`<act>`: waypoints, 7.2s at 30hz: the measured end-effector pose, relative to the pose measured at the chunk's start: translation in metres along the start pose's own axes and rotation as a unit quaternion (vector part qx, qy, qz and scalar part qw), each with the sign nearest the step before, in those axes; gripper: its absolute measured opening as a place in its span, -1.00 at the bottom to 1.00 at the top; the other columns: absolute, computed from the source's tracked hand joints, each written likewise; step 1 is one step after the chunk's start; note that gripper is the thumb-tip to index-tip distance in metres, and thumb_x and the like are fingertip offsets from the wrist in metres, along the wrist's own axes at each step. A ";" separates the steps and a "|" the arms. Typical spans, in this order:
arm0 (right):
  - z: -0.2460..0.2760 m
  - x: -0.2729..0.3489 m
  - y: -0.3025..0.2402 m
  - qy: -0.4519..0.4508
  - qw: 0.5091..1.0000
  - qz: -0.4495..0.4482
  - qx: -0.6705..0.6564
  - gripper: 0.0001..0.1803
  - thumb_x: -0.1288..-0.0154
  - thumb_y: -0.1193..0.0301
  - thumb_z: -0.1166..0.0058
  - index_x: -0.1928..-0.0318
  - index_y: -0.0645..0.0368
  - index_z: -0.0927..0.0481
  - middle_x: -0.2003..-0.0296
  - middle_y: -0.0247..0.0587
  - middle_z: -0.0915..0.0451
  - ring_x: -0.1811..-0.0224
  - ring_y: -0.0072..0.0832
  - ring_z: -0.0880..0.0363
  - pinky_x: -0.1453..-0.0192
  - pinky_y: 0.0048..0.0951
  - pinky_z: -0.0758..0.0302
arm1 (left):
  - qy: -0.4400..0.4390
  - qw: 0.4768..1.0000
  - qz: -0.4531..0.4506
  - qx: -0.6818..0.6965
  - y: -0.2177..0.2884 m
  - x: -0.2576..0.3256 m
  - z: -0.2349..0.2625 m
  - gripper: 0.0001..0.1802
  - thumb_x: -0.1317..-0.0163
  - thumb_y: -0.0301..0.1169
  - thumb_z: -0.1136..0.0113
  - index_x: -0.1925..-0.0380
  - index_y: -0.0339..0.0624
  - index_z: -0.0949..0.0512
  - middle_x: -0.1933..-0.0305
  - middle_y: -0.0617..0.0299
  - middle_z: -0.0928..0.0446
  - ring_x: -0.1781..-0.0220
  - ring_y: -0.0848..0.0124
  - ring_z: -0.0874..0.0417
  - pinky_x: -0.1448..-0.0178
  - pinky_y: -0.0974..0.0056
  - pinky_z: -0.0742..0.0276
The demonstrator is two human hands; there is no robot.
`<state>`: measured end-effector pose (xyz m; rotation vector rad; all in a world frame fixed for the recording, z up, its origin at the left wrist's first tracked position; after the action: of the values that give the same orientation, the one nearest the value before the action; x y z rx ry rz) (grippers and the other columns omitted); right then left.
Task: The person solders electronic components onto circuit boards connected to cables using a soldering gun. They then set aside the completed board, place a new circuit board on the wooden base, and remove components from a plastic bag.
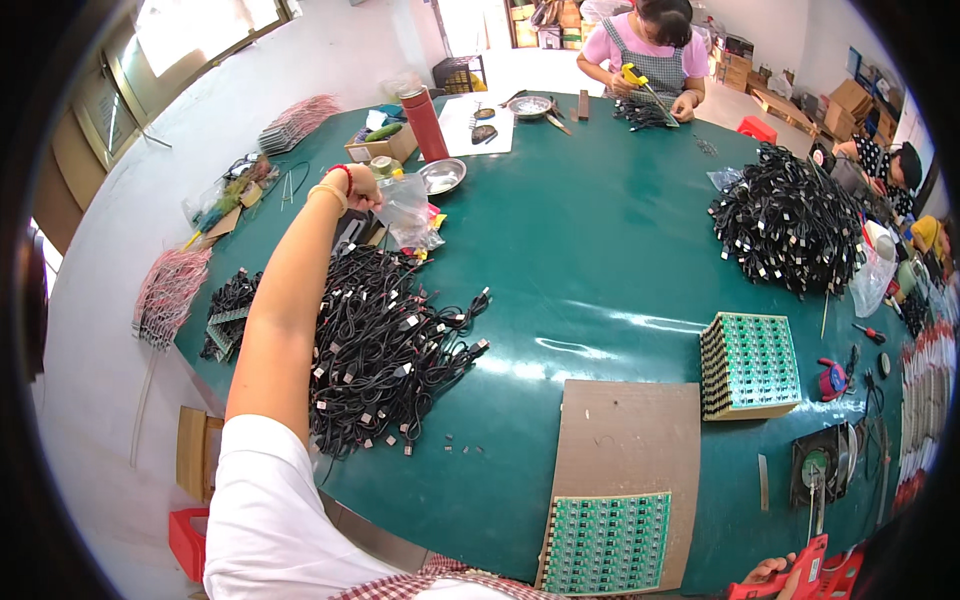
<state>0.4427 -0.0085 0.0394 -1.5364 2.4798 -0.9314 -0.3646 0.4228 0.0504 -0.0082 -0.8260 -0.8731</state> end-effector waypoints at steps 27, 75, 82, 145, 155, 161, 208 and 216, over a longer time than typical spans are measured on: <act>-0.097 0.024 0.038 -0.117 0.979 0.014 0.168 -0.63 -0.27 0.49 0.00 -0.08 0.20 -0.31 0.04 0.03 -0.49 0.39 -0.58 -0.44 0.30 -0.56 -0.46 | 0.055 0.813 -0.553 -0.176 0.212 0.336 -0.218 -0.80 -0.02 -0.40 -0.14 0.48 -0.34 -0.62 0.62 0.12 -0.55 0.61 0.41 -0.52 0.44 0.30 -0.45; -0.134 0.018 0.103 -0.183 0.964 -0.121 0.153 -0.65 -0.07 0.64 -0.10 0.12 0.26 -0.33 0.14 0.09 -0.53 0.09 -0.18 -0.60 0.01 -0.37 -0.56 | -0.382 0.883 -0.273 0.000 0.222 0.398 -0.393 -0.71 0.01 -0.77 0.11 0.23 -0.69 -0.44 0.13 -0.14 -0.51 0.03 0.19 -0.60 -0.09 0.37 -0.55; -0.138 0.021 0.102 -0.190 0.962 -0.120 0.155 -0.65 -0.07 0.63 -0.09 0.12 0.26 -0.33 0.15 0.09 -0.54 0.09 -0.19 -0.60 0.01 -0.37 -0.56 | -0.394 0.879 -0.269 -0.016 0.220 0.395 -0.395 -0.74 -0.04 -0.73 0.06 0.23 -0.67 -0.44 0.14 -0.13 -0.51 0.04 0.17 -0.61 -0.07 0.37 -0.56; -0.129 0.023 0.097 -0.167 0.974 -0.103 0.113 -0.67 -0.09 0.63 -0.04 0.10 0.29 -0.32 0.15 0.12 -0.52 0.10 -0.19 -0.60 0.00 -0.37 -0.56 | -0.305 0.891 -0.337 -0.007 0.208 0.409 -0.387 -0.75 -0.08 -0.62 -0.09 0.22 -0.59 -0.51 0.24 -0.05 -0.59 0.27 0.28 -0.69 0.13 0.40 -0.64; -0.129 0.023 0.096 -0.168 0.974 -0.101 0.110 -0.68 -0.10 0.64 -0.03 0.11 0.28 -0.32 0.16 0.12 -0.52 0.10 -0.19 -0.61 0.01 -0.38 -0.56 | -0.289 0.892 -0.348 -0.024 0.205 0.409 -0.385 -0.73 -0.10 -0.60 -0.09 0.19 -0.56 -0.50 0.27 0.01 -0.60 0.31 0.33 -0.69 0.19 0.42 -0.65; -0.127 0.021 0.097 -0.165 0.975 -0.104 0.108 -0.69 -0.09 0.64 -0.04 0.12 0.28 -0.33 0.16 0.11 -0.52 0.12 -0.20 -0.61 0.01 -0.38 -0.56 | -0.255 0.896 -0.361 0.044 0.205 0.414 -0.375 -0.79 -0.18 -0.53 -0.03 0.22 -0.44 -0.52 0.27 0.09 -0.61 0.39 0.44 -0.67 0.32 0.46 -0.61; -0.124 0.020 0.100 -0.203 0.964 -0.093 0.146 -0.68 -0.19 0.63 0.05 0.03 0.28 -0.28 0.02 0.31 -0.44 -0.08 -0.08 -0.49 -0.17 -0.30 -0.47 | 0.078 0.916 -0.393 -0.002 -0.019 0.285 -0.344 -0.84 0.02 -0.54 -0.24 0.42 -0.34 -0.49 0.49 0.11 -0.53 0.46 0.34 -0.55 0.34 0.30 -0.47; -0.121 0.019 0.100 -0.195 0.965 -0.097 0.143 -0.67 -0.19 0.63 0.06 0.01 0.27 -0.28 0.01 0.29 -0.44 -0.10 -0.09 -0.47 -0.18 -0.29 -0.46 | 0.192 0.858 -0.461 -0.120 -0.017 0.306 -0.353 -0.88 0.03 -0.54 -0.21 0.49 -0.25 -0.45 0.45 0.09 -0.40 0.39 0.11 -0.48 0.25 0.18 -0.44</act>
<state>0.3103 0.0614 0.0893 -1.6888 1.8665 -0.8626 -0.0408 0.0900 -0.0044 0.3619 -0.2955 -1.8149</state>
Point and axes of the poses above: each hand's wrist, its own x-axis away from the middle knuckle, its own z-axis out of the back of the hand, y = z × x, the point moved 9 cm from there along -x, towards the middle knuckle
